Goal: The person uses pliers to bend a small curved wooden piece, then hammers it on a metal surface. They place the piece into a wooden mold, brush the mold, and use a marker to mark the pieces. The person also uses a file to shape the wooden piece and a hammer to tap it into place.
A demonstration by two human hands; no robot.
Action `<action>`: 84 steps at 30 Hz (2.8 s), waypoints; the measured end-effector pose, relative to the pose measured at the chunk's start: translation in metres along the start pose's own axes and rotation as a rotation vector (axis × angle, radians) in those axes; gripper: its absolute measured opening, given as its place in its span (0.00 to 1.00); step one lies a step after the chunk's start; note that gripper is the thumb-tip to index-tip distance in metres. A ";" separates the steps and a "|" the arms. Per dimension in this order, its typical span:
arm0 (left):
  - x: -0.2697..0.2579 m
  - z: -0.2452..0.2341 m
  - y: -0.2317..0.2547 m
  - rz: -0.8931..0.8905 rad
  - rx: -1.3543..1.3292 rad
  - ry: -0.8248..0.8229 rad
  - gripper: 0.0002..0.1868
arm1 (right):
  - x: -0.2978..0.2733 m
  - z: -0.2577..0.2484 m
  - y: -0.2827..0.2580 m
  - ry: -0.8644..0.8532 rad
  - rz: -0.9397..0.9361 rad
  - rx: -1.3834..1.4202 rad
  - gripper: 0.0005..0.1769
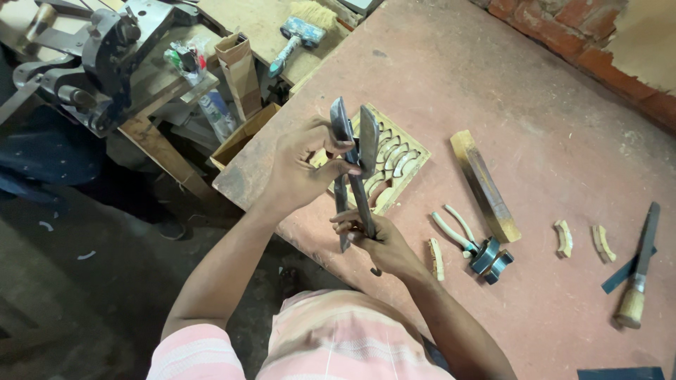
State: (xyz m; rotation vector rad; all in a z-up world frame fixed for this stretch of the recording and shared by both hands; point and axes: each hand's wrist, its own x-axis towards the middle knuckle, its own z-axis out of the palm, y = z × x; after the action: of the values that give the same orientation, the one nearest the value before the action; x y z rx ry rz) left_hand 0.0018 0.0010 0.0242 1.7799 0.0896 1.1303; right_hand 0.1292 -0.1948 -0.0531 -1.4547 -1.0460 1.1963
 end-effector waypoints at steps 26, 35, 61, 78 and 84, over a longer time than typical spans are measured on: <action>0.003 0.017 0.004 0.187 0.018 -0.065 0.22 | -0.006 0.004 0.003 0.074 0.008 -0.030 0.19; -0.001 0.015 -0.003 0.078 -0.062 -0.077 0.19 | -0.010 -0.008 0.002 -0.068 -0.019 0.086 0.32; 0.006 0.017 0.004 0.154 0.032 -0.083 0.19 | -0.005 -0.002 0.006 0.071 0.002 -0.021 0.17; 0.001 0.009 0.005 0.253 0.056 -0.108 0.20 | -0.004 0.023 0.036 0.102 -0.180 0.035 0.41; -0.010 0.003 0.003 0.219 0.010 -0.140 0.21 | -0.004 0.025 0.041 0.092 -0.182 0.019 0.37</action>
State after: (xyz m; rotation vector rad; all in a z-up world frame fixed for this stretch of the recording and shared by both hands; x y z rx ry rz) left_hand -0.0028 -0.0074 0.0200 1.9064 -0.1878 1.1557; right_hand 0.1060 -0.2023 -0.0942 -1.3563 -1.0762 0.9987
